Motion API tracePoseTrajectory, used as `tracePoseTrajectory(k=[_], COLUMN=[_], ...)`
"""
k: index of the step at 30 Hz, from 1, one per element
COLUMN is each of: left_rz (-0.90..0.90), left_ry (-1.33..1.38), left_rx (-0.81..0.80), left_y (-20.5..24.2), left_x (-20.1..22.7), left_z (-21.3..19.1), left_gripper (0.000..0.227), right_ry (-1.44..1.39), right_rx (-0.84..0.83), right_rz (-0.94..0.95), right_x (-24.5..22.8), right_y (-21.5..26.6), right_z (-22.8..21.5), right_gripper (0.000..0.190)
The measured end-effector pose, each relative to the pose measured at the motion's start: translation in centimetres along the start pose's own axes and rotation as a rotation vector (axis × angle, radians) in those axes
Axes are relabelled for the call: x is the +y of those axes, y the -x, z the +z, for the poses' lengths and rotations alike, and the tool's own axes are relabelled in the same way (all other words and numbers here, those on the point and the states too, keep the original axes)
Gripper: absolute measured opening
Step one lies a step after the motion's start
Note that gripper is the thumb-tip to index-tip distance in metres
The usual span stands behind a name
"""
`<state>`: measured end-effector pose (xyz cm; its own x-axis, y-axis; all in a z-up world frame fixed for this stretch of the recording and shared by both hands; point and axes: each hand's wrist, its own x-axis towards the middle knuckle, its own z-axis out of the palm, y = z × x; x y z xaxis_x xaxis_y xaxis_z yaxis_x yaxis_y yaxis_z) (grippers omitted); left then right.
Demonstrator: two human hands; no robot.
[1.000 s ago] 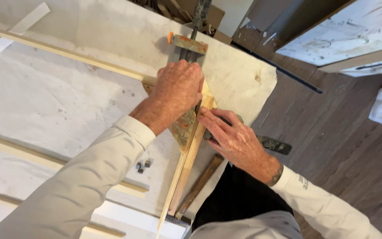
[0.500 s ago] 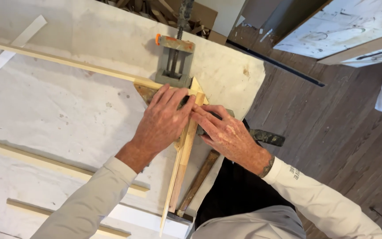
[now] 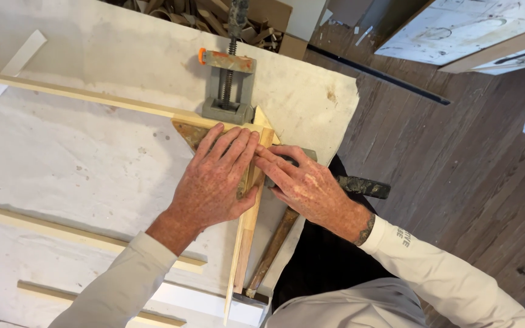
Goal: The person applies wood glue to the edges of thin wooden strips, aligns them at a right angle using a metal square, and secures the joint with clamps. They then hammer a small metal pin into the corner to reinforce the joint and remove excess glue with a utility knife.
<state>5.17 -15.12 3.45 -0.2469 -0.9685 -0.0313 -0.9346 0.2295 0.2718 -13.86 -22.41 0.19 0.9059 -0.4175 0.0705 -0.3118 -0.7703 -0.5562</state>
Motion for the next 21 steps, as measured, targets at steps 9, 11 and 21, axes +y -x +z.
tracePoseTrajectory(k=[9,11,21], left_rz=[-0.029,-0.036,-0.035], left_ry=[-0.057,-0.061,-0.064], left_rx=[-0.197,-0.211,-0.215], left_y=[-1.1,-0.9,-0.9], left_x=[0.2,0.2,0.4], left_z=[-1.1,-1.0,-1.2], left_gripper=[0.084,0.084,0.081], right_ry=[0.019,0.026,-0.045], right_rx=[0.004,0.008,0.071], right_rz=[-0.036,-0.040,-0.012], right_x=[-0.1,-0.2,2.9], right_y=[-0.5,-0.4,5.0], right_z=[-0.9,-0.6,-2.8], right_gripper=[0.057,0.055,0.046])
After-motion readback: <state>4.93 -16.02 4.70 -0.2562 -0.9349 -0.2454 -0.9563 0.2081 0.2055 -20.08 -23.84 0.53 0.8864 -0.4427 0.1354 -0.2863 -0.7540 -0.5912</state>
